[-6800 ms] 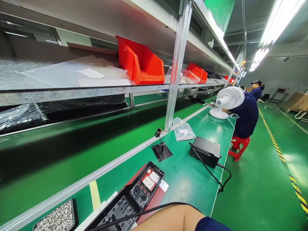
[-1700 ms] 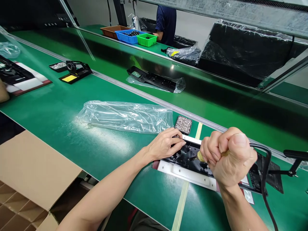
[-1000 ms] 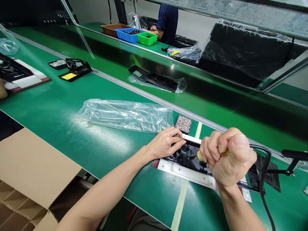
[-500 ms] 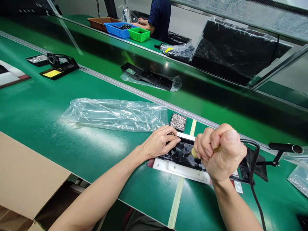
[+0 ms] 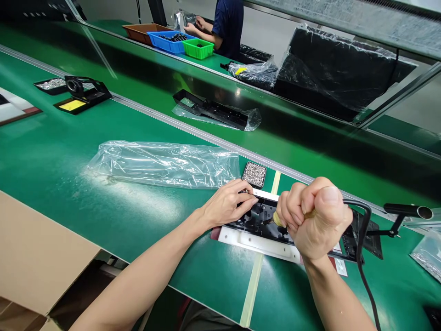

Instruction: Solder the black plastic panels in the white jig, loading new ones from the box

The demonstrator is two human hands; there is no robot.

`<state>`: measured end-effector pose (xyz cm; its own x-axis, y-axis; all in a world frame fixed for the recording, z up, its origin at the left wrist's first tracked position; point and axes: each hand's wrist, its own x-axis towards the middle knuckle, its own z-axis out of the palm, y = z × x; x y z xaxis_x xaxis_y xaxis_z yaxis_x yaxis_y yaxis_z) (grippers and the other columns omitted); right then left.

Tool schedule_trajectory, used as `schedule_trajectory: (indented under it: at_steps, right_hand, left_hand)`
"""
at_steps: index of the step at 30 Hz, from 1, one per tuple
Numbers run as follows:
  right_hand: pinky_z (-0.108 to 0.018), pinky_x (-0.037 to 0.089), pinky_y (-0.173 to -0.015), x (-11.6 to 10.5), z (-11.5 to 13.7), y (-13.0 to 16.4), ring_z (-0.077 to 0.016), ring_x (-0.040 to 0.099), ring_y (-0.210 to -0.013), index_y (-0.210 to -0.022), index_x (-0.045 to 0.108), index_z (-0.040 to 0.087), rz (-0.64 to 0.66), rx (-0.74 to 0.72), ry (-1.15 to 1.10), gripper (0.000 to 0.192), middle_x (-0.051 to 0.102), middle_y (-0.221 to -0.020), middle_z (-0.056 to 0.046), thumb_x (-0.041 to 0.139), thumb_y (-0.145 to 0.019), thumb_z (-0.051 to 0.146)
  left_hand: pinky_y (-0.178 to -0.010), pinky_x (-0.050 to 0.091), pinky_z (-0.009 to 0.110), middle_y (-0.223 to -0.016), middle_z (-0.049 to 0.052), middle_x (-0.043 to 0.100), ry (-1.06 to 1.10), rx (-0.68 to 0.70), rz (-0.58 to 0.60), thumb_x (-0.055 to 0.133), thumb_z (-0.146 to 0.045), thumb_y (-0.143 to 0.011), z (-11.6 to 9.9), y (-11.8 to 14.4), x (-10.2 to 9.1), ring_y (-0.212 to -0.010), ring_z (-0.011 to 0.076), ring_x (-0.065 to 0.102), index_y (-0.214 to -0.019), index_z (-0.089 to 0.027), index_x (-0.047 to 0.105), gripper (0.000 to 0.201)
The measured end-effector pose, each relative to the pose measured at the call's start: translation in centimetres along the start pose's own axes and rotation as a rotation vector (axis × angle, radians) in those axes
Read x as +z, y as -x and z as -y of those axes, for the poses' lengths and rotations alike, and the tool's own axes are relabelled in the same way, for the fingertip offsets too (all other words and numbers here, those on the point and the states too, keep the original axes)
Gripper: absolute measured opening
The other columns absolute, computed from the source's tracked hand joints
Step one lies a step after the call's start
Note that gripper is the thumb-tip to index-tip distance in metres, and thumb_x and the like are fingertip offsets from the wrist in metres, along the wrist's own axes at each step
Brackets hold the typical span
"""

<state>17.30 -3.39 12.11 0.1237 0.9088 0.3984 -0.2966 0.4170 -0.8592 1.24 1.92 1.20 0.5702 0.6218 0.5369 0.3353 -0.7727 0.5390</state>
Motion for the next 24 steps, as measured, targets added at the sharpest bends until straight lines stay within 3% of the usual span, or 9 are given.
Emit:
schedule_trajectory:
  at_steps: [24]
  right_hand:
    - [-0.017,0.027,-0.034,0.05,-0.09,0.02,-0.0048,0.03,-0.036,-0.06,0.042,0.018,-0.005,-0.012,0.005,0.047,0.036,-0.047,0.007,0.06,-0.099,0.038]
  left_hand:
    - [-0.087,0.052,0.039,-0.105,0.009,0.068,0.015,-0.003,-0.012,0.052,-0.025,-0.107,0.02,-0.04,-0.04,-0.095,0.0205,0.063,-0.093,-0.015,0.076,0.029]
